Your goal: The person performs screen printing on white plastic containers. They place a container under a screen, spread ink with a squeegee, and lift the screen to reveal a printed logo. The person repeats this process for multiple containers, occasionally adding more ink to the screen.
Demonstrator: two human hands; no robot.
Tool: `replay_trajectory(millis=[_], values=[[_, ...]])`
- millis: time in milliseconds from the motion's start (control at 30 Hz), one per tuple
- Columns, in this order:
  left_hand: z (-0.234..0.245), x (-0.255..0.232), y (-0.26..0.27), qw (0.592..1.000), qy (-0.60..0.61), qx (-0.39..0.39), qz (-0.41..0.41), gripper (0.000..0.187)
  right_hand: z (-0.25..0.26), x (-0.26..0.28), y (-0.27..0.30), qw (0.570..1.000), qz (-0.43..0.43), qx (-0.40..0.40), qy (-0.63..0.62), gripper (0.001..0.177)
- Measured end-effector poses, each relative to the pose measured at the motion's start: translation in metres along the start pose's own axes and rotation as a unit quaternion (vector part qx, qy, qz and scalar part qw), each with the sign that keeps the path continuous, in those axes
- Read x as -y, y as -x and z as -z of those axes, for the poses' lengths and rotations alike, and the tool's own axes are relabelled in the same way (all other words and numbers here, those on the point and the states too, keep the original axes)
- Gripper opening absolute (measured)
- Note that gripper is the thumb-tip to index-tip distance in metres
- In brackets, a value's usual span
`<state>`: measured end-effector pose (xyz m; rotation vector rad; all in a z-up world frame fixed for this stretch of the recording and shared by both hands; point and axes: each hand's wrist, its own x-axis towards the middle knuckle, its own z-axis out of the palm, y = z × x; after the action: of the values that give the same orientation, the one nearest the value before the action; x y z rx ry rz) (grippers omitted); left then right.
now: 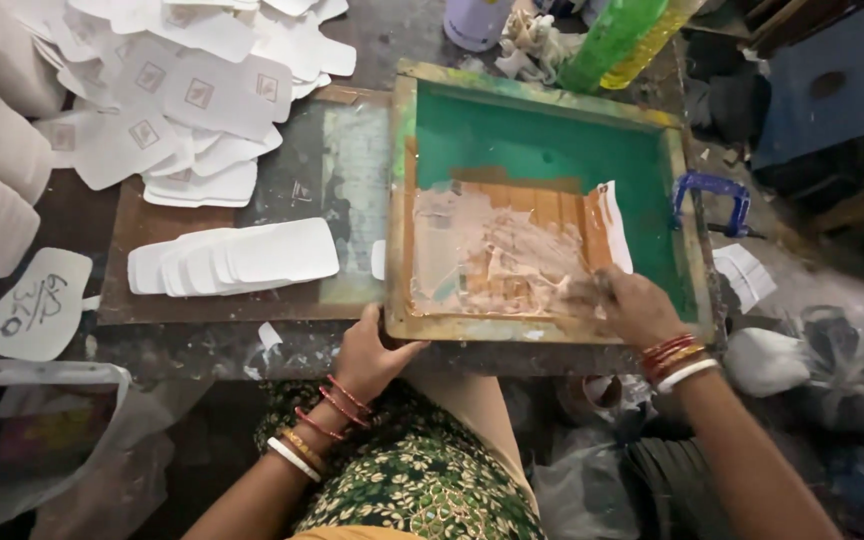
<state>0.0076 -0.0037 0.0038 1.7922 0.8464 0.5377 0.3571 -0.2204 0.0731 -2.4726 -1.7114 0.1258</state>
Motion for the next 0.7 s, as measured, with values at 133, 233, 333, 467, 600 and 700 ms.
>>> replay_trajectory(millis=[133, 233, 333, 467, 600, 700], values=[[0.002, 0.002, 0.002, 1.000, -0.009, 0.008, 0.015, 0.065, -0.061, 0.019, -0.004, 0.982, -0.121, 0.011, 0.144, 0.024], [0.001, 0.002, 0.000, 1.000, -0.010, 0.006, 0.015, 0.065, -0.067, 0.075, -0.041, 0.984, -0.128, -0.055, 0.109, 0.027], [0.002, 0.000, 0.003, 1.000, -0.016, 0.009, 0.021, 0.063, -0.071, 0.090, -0.080, 0.969, -0.167, -0.173, -0.055, 0.037], [0.003, 0.001, 0.001, 0.999, 0.032, 0.010, -0.001, 0.062, -0.008, 0.127, -0.090, 0.964, -0.177, -0.132, -0.150, 0.026], [0.002, 0.004, 0.002, 0.999, -0.021, 0.016, 0.020, 0.062, -0.036, 0.104, -0.042, 0.975, 0.094, -0.203, -0.007, 0.020], [0.000, 0.006, 0.000, 1.000, 0.024, 0.003, -0.016, 0.063, -0.028, 0.105, -0.006, 0.990, 0.088, -0.102, -0.032, 0.035]])
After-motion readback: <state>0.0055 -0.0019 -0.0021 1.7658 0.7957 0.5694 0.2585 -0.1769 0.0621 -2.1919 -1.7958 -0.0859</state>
